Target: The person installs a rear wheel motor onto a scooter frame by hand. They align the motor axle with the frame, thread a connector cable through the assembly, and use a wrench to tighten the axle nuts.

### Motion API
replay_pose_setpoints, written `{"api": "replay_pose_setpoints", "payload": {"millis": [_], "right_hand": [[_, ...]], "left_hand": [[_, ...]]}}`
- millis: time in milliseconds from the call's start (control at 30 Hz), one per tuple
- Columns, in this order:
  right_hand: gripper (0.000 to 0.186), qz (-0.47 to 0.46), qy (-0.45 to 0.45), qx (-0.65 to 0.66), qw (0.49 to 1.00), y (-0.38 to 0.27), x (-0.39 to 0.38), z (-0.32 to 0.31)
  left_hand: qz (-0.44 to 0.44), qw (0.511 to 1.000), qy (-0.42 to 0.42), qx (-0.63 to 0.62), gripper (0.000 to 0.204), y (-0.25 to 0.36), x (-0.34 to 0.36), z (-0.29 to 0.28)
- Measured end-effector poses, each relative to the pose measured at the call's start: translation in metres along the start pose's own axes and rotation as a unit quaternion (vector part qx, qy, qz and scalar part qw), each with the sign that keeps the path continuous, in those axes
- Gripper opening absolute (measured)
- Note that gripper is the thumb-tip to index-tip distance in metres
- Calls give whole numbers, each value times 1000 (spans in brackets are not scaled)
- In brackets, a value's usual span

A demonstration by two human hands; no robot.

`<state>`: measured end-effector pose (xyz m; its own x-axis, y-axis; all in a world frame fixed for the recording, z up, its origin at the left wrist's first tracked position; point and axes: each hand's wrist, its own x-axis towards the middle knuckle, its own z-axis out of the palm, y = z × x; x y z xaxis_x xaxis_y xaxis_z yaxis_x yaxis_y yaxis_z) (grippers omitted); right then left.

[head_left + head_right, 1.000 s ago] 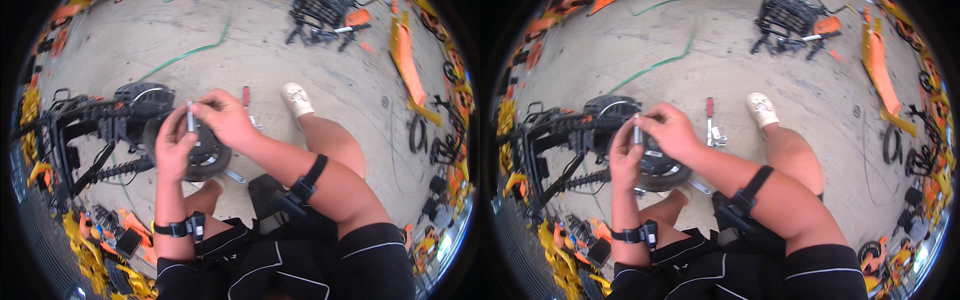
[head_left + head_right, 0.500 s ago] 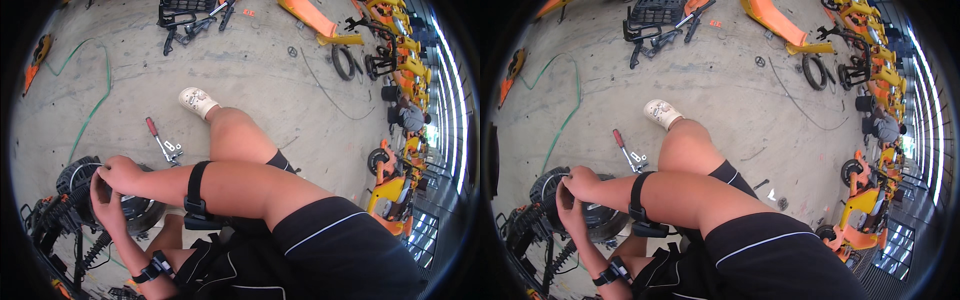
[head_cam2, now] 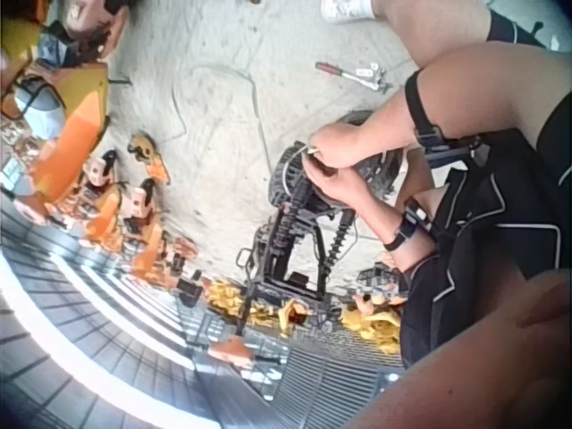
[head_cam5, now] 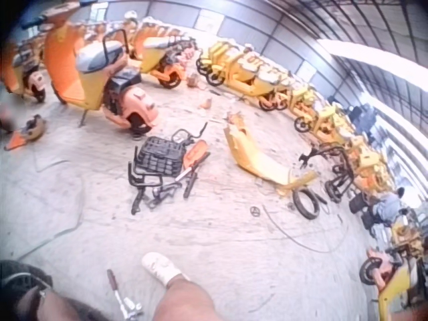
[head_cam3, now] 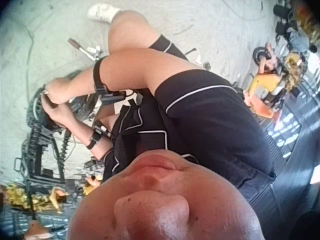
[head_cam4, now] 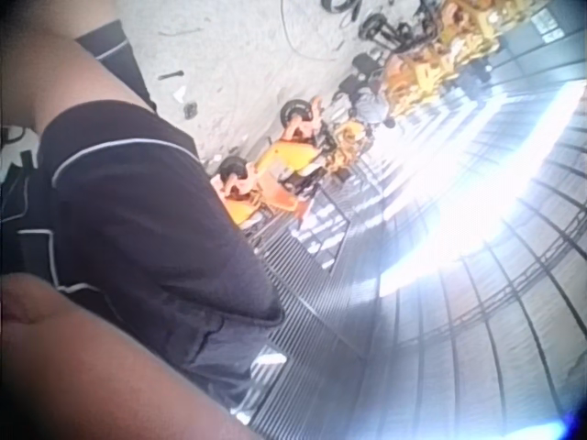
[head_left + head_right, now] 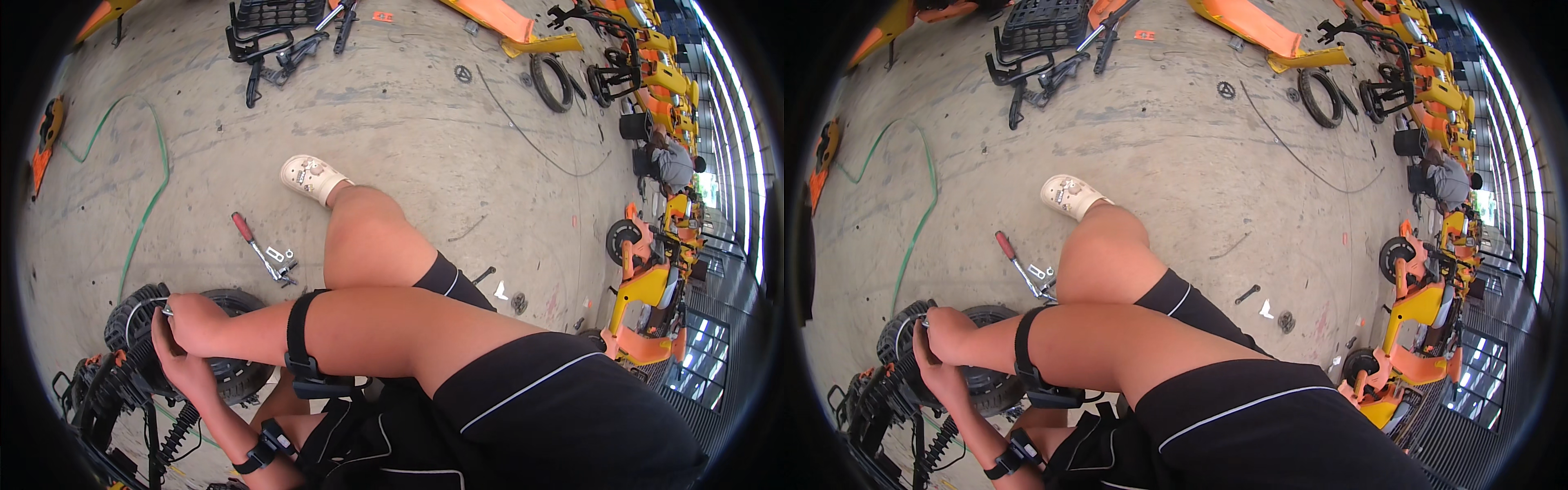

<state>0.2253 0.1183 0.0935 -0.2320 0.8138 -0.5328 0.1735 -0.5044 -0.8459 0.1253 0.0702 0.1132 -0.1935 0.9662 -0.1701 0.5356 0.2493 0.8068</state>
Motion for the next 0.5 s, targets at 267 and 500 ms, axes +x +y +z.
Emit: {"api": "replay_pose_setpoints", "payload": {"millis": [267,500], "right_hand": [[18,-79,-35,-82,993,-10,-16,-19],[18,-90,-10,-81,993,-4,-16,-23]], "left_hand": [[-109,969,34,-220,38,-7,4,-14],[-173,960,25,-217,33,-21,8,-13]]}}
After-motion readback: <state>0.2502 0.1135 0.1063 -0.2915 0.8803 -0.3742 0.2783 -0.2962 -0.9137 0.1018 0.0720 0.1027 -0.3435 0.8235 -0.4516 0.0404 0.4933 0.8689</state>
